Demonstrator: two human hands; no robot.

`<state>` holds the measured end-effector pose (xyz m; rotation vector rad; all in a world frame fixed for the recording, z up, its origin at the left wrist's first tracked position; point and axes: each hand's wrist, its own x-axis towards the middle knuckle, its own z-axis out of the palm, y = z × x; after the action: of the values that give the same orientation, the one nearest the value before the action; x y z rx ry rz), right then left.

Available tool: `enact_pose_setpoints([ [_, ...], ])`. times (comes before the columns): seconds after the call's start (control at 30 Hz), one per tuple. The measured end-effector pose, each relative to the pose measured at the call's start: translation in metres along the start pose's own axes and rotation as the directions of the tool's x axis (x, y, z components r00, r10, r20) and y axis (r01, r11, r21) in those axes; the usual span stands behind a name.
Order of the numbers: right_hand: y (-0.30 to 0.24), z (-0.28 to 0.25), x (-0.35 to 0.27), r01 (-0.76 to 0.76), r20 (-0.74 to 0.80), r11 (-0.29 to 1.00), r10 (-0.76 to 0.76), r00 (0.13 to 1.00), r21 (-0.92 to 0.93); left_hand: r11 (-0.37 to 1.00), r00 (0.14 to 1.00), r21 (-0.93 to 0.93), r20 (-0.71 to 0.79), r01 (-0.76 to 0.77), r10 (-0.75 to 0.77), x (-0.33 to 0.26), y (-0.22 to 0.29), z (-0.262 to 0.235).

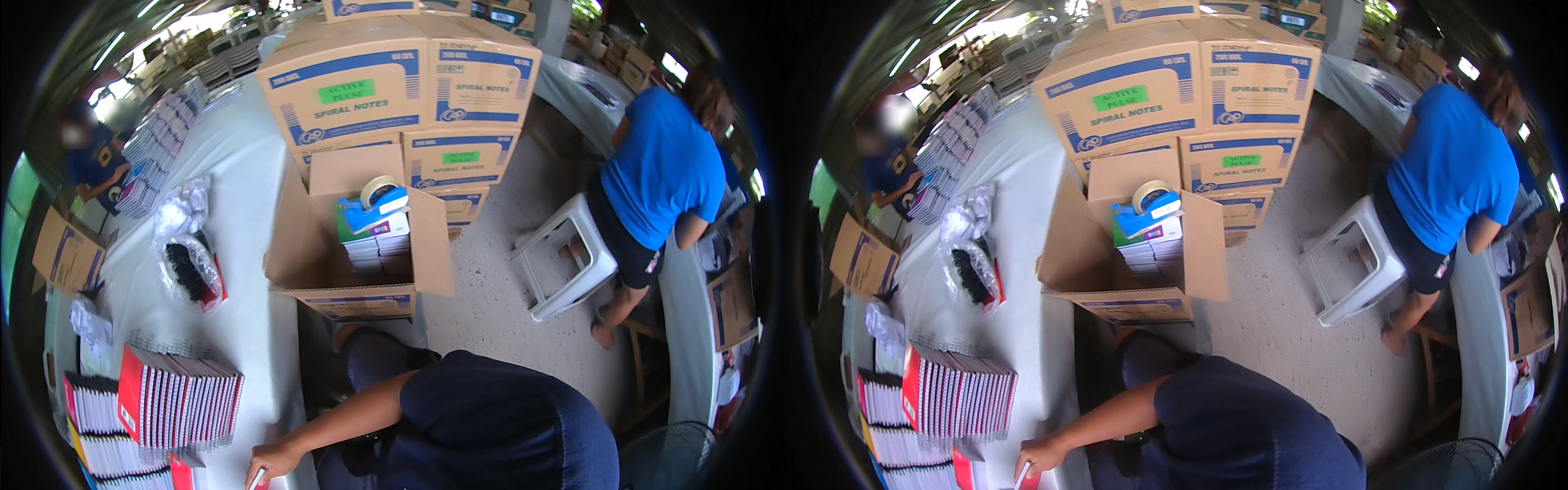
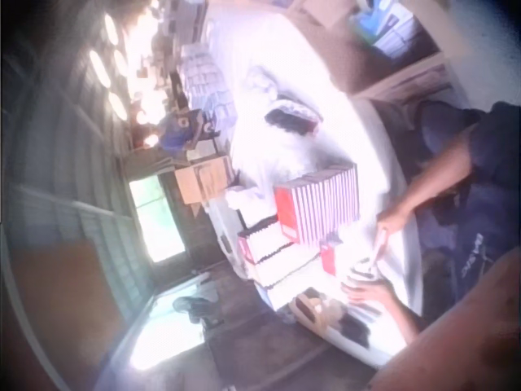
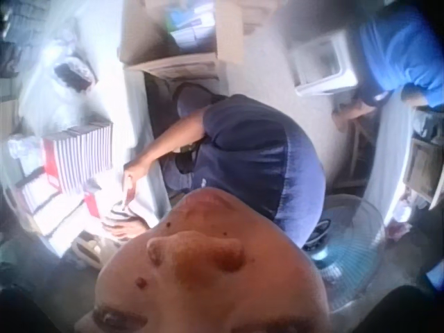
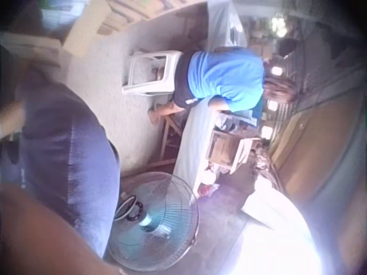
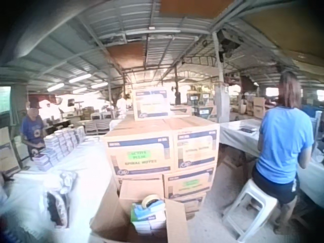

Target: The person inserts a spiral wire binding through the holes of a red notebook by hand, rotating and threading the wire through the spine one loop at a time. The person performs this action repeatedly on multiple notebooks, stacking them on a table.

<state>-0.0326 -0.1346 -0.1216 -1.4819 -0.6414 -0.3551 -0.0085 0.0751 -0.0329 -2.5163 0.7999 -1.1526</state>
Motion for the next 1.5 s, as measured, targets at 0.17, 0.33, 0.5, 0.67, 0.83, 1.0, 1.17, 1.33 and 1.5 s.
enact_pose_setpoints([
  [0.17,-0.014,0.020,-0.009,0.032,0.014,0.996,-0.031,0.999,-0.078,0.854,0.998,0.520,0.060,-0.008,-0.027,0.014,0.028,-0.029],
  [0.33,-0.030,0.019,-0.006,-0.046,0.022,0.998,0.046,0.999,-0.039,0.921,0.787,0.373,0.600,-0.114,-0.145,-0.028,0.060,-0.037],
  [0.5,-0.008,0.032,-0.020,0.155,-0.003,0.987,-0.155,0.988,-0.028,0.969,0.985,0.205,0.071,0.137,-0.154,-0.013,0.039,-0.038],
  [0.67,-0.027,0.022,-0.014,0.095,0.042,0.994,-0.093,0.995,-0.044,0.959,0.968,0.273,0.206,0.083,-0.142,-0.049,0.032,-0.026],
  [0.83,-0.034,0.032,-0.023,0.105,0.083,0.990,-0.098,0.992,-0.092,0.974,0.987,0.197,0.093,0.114,-0.134,-0.039,0.038,-0.029],
  [1.0,-0.030,0.015,-0.033,0.134,0.010,0.976,-0.135,0.991,-0.169,0.989,0.993,0.094,0.011,0.116,-0.118,-0.037,0.042,-0.028],
  [1.17,-0.064,0.019,-0.041,0.076,-0.062,0.977,-0.089,0.994,-0.199,0.972,0.952,-0.220,-0.304,-0.086,0.015,-0.027,0.087,-0.029],
  [1.33,-0.094,0.006,-0.053,0.119,-0.070,0.956,-0.143,0.987,-0.269,0.961,0.866,-0.249,0.445,-0.123,0.227,-0.014,0.092,-0.068],
  [1.5,-0.108,0.011,-0.076,0.044,-0.181,0.942,-0.110,0.977,-0.333,0.731,0.990,-0.683,0.100,-0.004,0.099,-0.033,0.117,-0.045],
])
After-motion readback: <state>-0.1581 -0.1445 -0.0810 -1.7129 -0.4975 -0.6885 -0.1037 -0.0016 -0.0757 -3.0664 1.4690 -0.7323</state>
